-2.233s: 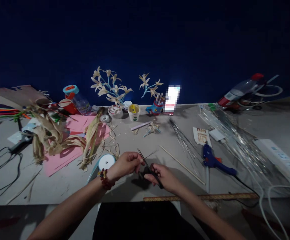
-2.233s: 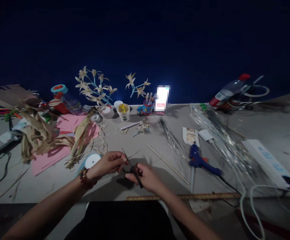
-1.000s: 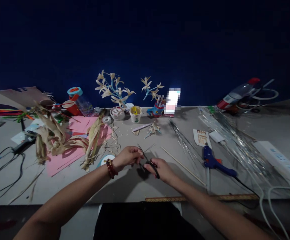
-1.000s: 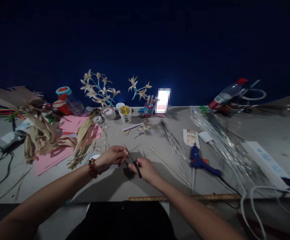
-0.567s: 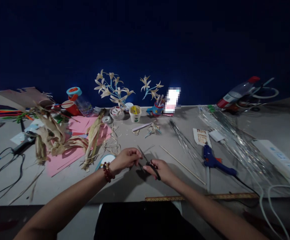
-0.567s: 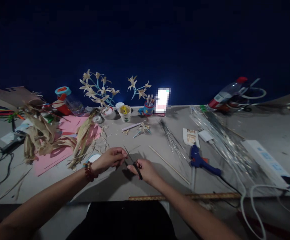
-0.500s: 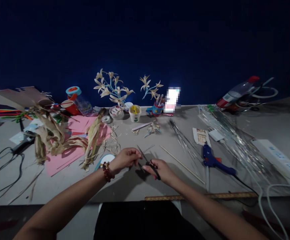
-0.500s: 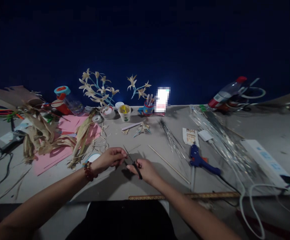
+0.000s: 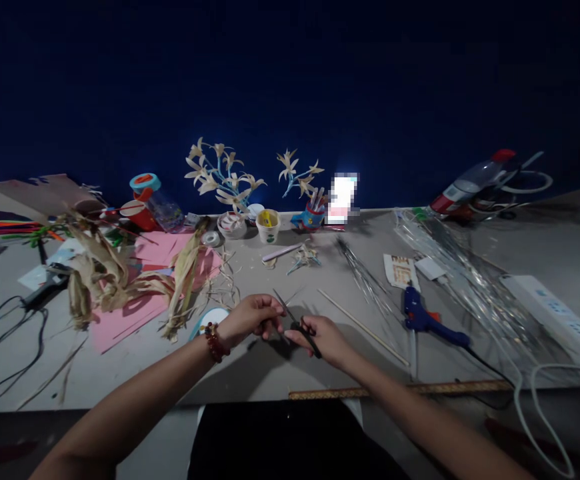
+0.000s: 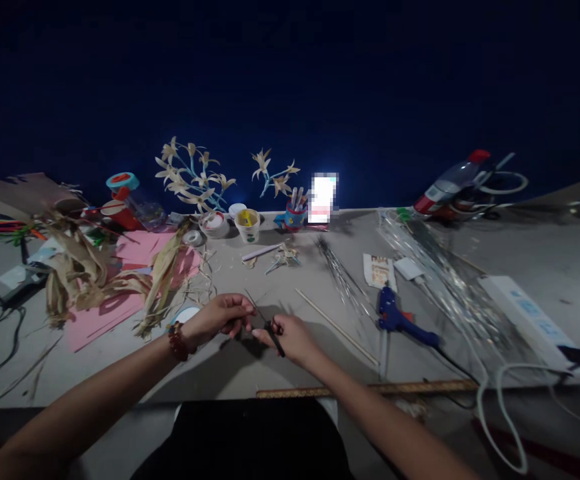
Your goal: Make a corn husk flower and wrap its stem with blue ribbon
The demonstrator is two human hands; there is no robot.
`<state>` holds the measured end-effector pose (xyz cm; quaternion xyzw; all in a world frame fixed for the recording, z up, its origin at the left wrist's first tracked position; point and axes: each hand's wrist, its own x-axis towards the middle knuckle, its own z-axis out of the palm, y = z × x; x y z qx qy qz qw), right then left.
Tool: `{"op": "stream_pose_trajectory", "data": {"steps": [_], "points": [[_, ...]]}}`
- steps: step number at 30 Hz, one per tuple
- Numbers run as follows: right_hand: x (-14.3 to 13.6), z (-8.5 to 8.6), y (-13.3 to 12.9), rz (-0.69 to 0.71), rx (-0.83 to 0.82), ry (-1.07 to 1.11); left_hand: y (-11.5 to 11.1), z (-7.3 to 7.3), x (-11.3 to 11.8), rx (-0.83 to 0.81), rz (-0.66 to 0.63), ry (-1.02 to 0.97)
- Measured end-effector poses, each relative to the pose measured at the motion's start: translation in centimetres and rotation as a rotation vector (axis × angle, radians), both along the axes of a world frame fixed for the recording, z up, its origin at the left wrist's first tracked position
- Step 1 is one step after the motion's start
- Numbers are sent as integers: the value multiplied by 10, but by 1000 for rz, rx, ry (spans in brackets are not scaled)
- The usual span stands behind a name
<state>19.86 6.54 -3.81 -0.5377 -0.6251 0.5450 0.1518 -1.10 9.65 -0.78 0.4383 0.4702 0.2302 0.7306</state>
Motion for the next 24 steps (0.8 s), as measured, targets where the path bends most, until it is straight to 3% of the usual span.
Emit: {"op": "stream_pose_trajectory", "data": {"steps": [12,24], "points": [[-3,5,2,5,-68,-8,0,3,3,22,-13,-4],[1,4,20,-5,-102,-129,22,-7,10,-78,-21,-1]]}}
